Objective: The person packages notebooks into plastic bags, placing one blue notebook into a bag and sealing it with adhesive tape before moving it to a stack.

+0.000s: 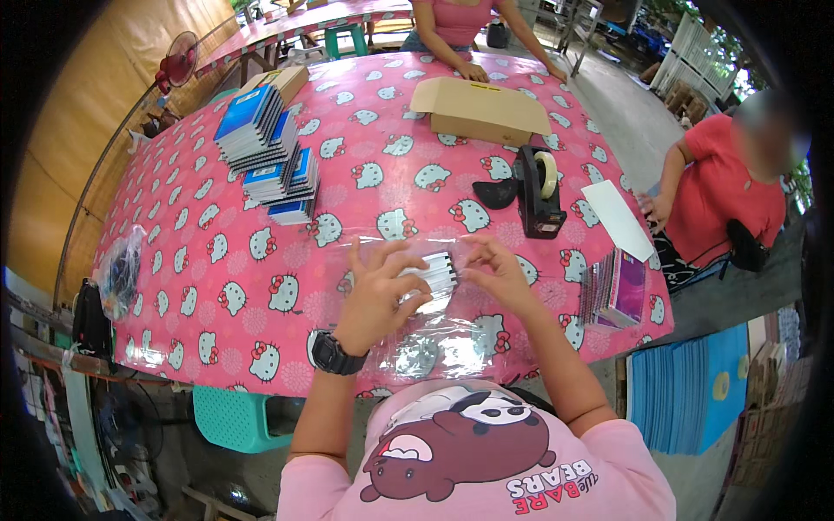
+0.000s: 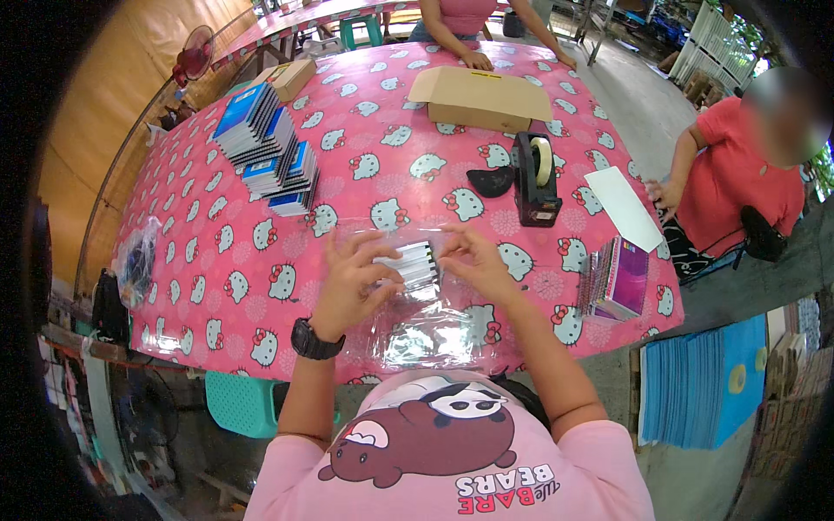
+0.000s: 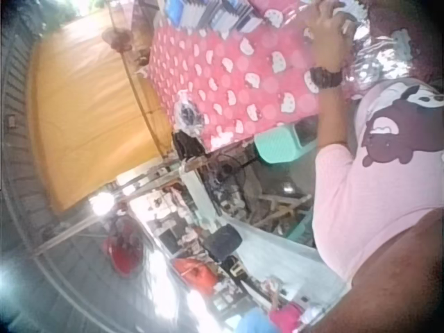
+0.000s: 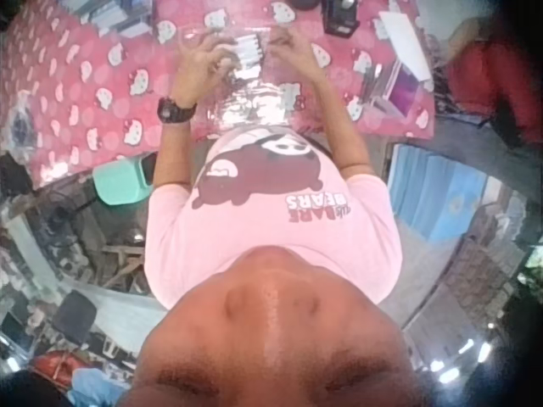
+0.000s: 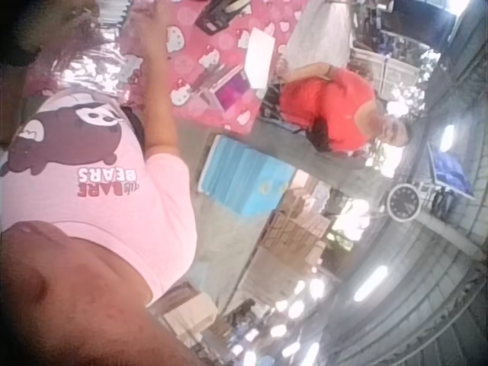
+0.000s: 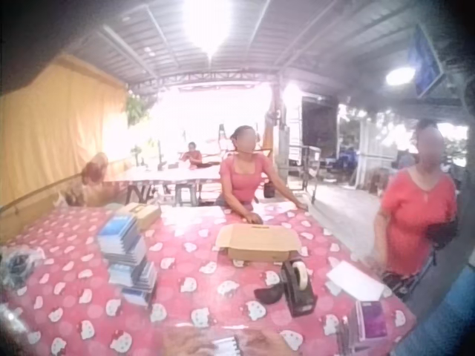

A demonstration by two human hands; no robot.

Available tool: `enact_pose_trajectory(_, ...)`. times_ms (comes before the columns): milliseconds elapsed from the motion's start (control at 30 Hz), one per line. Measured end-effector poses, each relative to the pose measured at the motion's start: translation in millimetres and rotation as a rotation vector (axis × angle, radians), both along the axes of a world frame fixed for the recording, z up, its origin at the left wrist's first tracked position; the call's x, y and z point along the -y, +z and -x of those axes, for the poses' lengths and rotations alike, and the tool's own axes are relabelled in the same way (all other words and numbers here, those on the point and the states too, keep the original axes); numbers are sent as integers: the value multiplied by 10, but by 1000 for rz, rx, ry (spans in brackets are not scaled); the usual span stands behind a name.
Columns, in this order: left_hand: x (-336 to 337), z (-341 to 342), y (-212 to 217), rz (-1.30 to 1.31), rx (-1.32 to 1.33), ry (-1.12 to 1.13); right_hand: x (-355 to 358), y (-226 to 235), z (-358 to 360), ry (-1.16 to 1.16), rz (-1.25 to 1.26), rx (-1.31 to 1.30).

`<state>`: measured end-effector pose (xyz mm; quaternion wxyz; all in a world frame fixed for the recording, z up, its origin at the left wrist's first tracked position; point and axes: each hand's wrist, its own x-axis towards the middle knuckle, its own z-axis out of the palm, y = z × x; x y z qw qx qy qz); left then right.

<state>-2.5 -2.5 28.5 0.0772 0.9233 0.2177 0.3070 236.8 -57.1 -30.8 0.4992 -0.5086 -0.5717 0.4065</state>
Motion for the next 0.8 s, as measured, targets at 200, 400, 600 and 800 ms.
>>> enact_pose_trajectory(200,76,106,111,267,331,19,-60,185,240,-37,-94,248)
enact_pose_trajectory(400,145,45,-11,105,-24,44,-142,52,128,-23,-1,-41)
enact_pose_trajectory(600,206,35,77,188,-57,23,-118,166,258,16,-79,216)
enact_pose_trajectory(800,254,-44,48,260,18,13,-148,70,153,105,-46,-40)
